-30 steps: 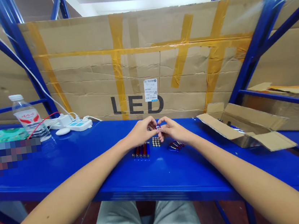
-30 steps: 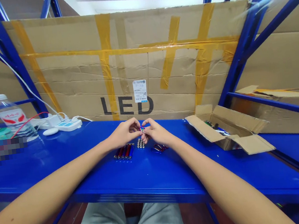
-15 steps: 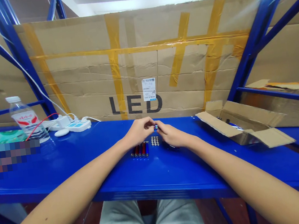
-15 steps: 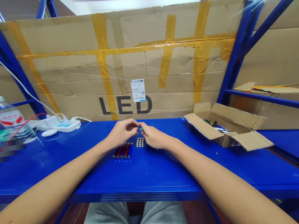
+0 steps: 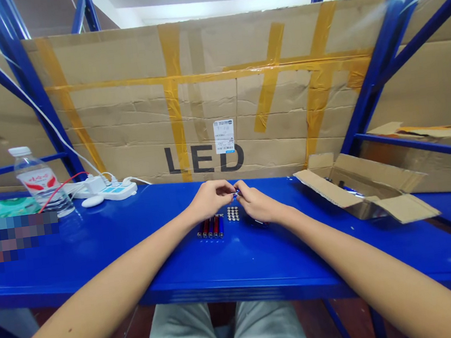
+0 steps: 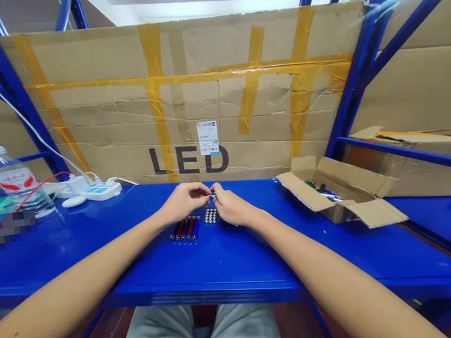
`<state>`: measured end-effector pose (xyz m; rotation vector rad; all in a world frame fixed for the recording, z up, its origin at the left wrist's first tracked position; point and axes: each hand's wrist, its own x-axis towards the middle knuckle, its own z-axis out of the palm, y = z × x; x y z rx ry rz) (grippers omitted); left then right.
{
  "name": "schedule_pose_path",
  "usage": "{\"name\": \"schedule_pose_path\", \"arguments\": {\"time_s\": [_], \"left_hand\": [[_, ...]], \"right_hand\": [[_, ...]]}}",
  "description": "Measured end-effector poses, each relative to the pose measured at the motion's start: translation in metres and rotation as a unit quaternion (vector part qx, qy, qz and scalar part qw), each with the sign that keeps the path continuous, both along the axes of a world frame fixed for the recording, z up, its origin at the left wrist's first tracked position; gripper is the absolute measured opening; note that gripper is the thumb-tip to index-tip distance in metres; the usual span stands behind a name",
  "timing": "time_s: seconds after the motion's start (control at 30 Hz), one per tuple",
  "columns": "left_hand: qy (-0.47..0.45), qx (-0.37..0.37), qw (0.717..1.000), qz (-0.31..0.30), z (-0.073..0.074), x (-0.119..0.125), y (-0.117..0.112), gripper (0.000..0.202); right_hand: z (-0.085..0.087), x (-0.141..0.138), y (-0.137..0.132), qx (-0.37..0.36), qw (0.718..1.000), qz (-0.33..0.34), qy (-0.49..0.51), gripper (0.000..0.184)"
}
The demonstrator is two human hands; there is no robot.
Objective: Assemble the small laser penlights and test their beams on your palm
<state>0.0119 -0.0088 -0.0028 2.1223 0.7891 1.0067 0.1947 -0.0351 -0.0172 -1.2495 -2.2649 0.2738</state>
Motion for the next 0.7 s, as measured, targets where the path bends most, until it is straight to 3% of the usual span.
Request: {"name": "schedule_pose_path", "arguments": {"time_s": [0.23, 0.7], "left_hand": [[-0.066, -0.094, 0.993, -0.025, 0.002, 0.0012, 0.0003, 0.017], [-0.069, -0.096, 0.993, -0.016, -0.004, 0.0075, -0.0011, 0.017]], "right_hand": [[-0.0021, -0.0033, -0.0014, 0.026, 0.999, 0.029, 0.023, 0.014], [-0.001, -0.007, -0.0041, -0.006, 0.999, -0.006, 0.037, 0.014]]}}
